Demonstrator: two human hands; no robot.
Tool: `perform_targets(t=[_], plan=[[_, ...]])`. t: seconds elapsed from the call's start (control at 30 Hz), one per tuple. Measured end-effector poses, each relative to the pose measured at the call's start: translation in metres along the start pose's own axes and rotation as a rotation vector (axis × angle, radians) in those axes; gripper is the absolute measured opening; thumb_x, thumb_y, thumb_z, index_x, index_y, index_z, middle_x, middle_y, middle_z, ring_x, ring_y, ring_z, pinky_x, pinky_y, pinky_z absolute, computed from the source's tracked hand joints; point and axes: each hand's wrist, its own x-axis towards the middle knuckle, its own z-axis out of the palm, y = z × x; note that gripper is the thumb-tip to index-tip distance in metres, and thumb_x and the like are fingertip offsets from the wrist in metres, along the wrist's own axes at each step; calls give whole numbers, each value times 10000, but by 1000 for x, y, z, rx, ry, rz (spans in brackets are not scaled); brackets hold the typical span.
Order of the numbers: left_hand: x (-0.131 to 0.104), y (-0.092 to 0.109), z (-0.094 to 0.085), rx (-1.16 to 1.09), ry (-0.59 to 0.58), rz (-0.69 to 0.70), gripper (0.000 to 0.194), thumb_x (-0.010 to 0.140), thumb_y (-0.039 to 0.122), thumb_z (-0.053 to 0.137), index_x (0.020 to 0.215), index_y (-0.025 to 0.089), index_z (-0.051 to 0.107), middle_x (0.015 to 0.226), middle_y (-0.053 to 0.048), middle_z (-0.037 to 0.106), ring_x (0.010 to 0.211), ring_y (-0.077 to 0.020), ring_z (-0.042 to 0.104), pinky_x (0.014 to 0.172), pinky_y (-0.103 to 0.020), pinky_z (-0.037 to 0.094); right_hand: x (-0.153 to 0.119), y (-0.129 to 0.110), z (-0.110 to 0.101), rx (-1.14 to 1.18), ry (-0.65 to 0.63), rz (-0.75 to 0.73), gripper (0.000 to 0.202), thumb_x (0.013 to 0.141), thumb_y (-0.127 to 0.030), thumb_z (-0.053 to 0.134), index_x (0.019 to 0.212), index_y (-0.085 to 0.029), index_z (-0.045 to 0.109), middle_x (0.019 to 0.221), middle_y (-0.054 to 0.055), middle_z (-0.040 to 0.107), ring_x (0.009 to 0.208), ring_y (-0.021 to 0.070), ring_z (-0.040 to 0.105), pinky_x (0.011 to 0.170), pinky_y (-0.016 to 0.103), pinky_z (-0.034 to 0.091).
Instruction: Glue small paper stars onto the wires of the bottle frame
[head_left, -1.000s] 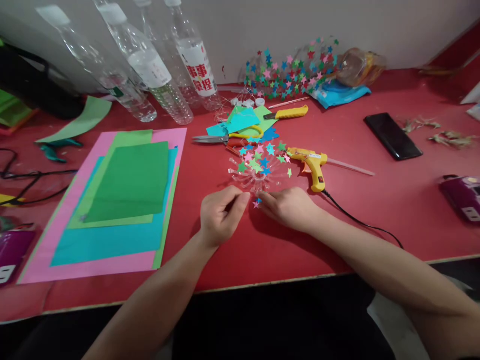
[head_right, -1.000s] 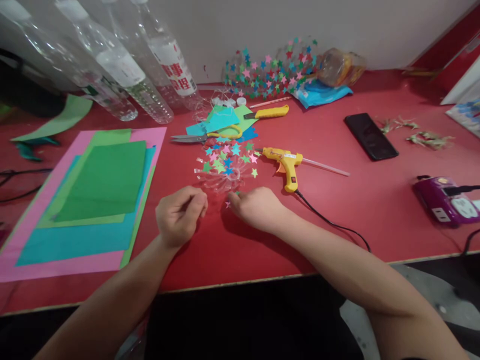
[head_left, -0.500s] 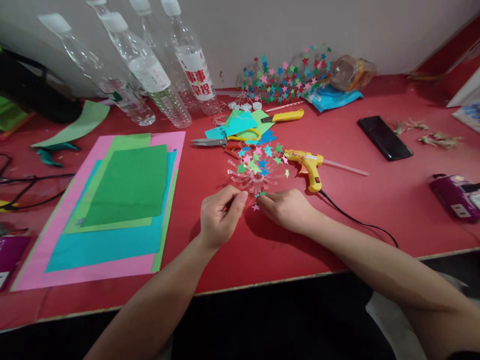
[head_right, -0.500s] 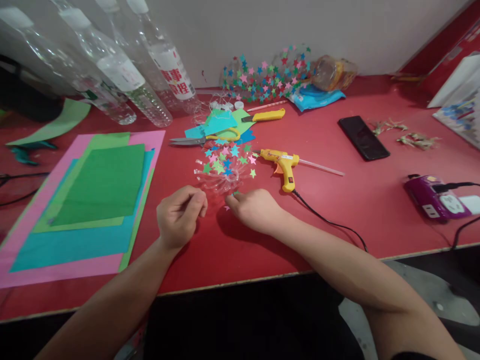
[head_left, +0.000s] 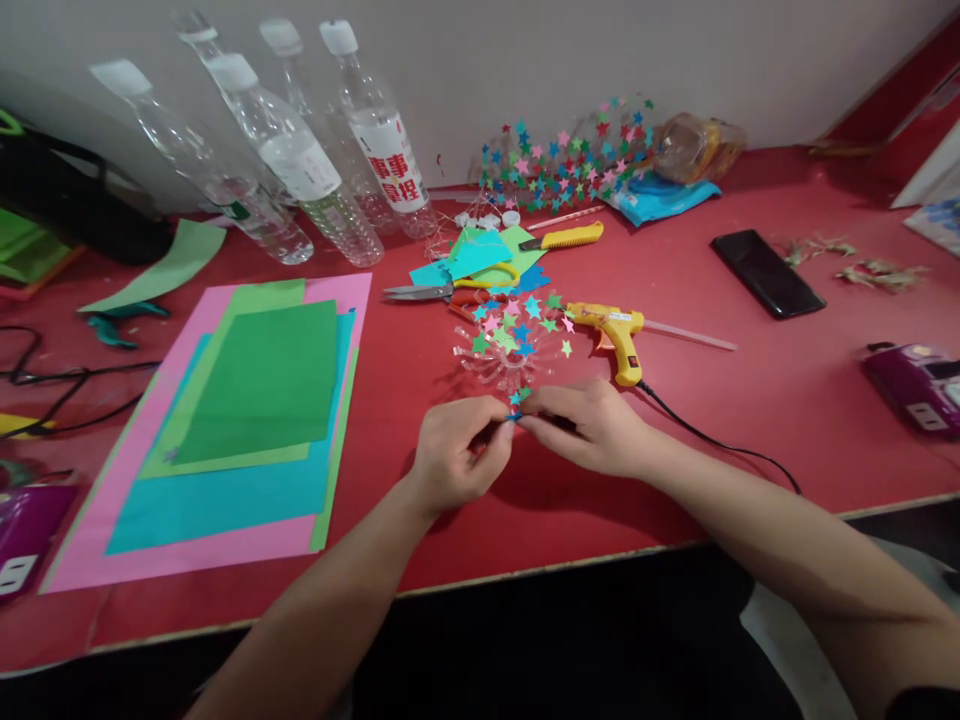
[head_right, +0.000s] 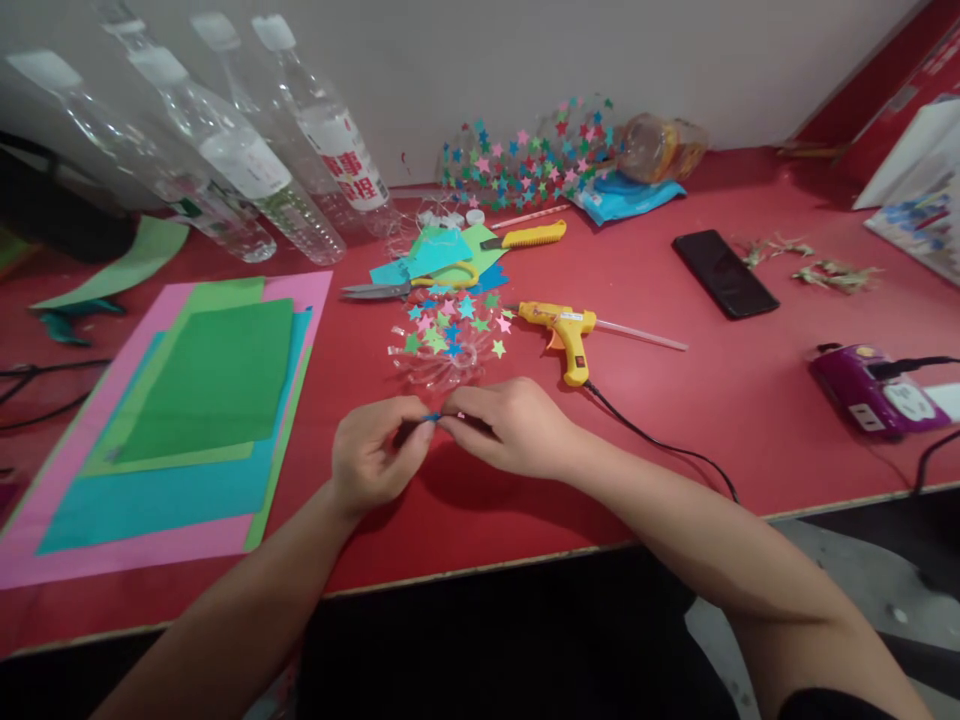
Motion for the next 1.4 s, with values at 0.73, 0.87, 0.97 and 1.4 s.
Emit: perform_targets(t=[0.73,0.87,0.97,1.4], plan=[[-3,8,1,-614,-123,-486,183,860,163,508,694,187,579,527,37,547,444,-69,461,443,-193,383,-5,0,-10,-703,160,-553,177,928,-299,545,888,-168,656,649,-25,592,560,98,494,502,264,354],[-3,8,2,-548,-33,-484,185,868,170,521,687,186,552,538,38,548,455,-63,470,452,-189,389,-2,20,-40,-629,234,-1,320,964,-384,462,764,-205,635,622,9,588,584,121,523,545,273,349],[-3,7,1,-501,5,-470,179,881,191,525,703,187,549,546,38,545,459,-64,474,455,-192,393,2,50,-65,-662,131,618,427,925,-485,504,599,-217,573,487,3,447,512,143,476,514,284,308],[25,2,-10,-476,226,-507,272,880,257,604,628,184,533,459,58,453,407,-50,394,404,-180,316,5,86,-75,-506,-30,984,337,858,-407,535,656,-157,637,683,117,664,638,215,599,547,297,315]])
